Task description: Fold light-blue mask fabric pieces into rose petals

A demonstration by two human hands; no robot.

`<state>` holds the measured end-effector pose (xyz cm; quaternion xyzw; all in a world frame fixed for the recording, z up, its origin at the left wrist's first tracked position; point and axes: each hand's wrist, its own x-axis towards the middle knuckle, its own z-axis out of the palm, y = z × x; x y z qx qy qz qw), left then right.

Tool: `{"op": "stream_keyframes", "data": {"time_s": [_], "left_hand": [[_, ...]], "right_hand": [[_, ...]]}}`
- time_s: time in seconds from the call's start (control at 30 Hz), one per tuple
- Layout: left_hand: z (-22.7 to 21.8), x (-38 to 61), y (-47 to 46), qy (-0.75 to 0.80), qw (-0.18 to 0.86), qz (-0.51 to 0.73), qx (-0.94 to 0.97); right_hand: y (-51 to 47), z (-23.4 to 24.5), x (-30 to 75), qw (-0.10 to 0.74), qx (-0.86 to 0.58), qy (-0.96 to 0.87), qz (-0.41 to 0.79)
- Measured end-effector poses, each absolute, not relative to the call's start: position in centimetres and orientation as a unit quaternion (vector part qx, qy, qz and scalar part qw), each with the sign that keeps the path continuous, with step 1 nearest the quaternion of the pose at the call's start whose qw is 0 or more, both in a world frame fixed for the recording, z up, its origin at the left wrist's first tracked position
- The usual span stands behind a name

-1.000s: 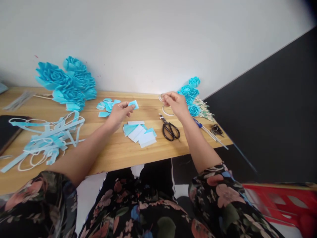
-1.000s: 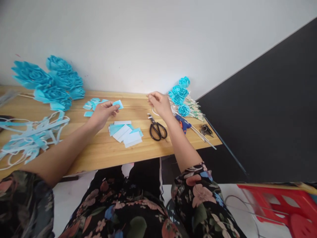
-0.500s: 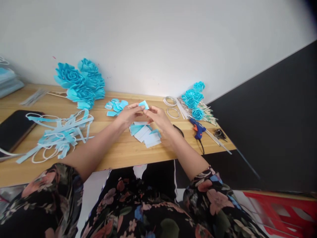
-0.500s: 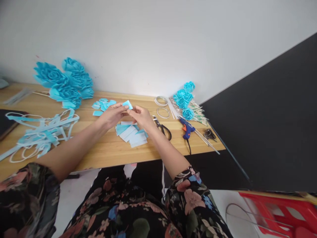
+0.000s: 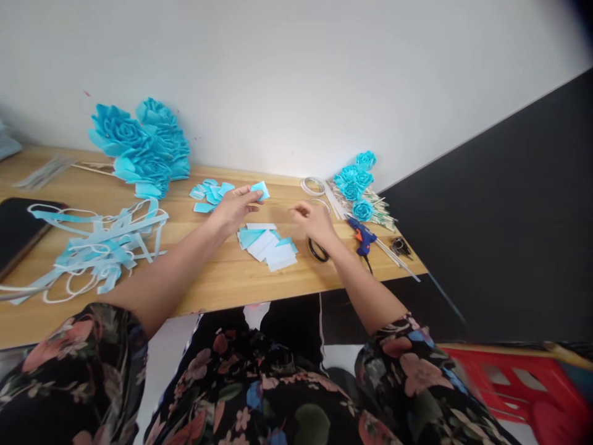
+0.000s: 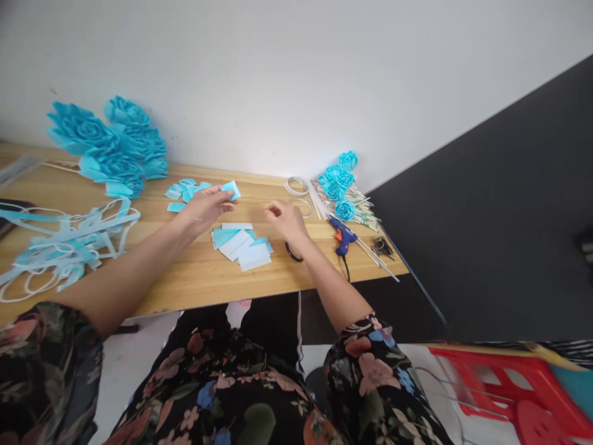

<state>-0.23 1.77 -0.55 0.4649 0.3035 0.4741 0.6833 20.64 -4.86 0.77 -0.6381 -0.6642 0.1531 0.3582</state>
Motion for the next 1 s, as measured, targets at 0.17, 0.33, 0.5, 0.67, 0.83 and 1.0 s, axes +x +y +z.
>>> {"op": "stream_keyframes", "data": {"time_s": [0.17,0.33,0.5,0.67,0.83,1.0], "left_hand": [[-0.5,-0.2,1.7,0.329,0.684,0.454,0.467],[-0.3,-0.3,1.4,0.333,0.685,0.438,0.477],[-0.1,-0.3,1.3,0.327,0.698,0.429,0.47],[0.2,-0.3,1.1,0.338,0.701,0.422,0.466],[0.1,-0.4,1.2,0.341,0.699,0.417,0.471],[-0.1,-0.5,1.4,0.34,0.699,0.413,0.474]], "right_hand": [[-5.6,1.6,25.7,0.267,-0.687,-0.674,0.047],[-7.1,1.1,24.2,0.048,-0.694,-0.717,-0.036],[-6.9,1.3,22.7,-0.043,-0.709,-0.701,-0.067],[-4.9,3.0,24.4,-0.057,-0.669,-0.741,0.026],[-2.6,4.2,25.6,-0.113,-0.622,-0.772,0.063],[-1.7,3.9,25.9,-0.136,-0.591,-0.792,0.064]]}}
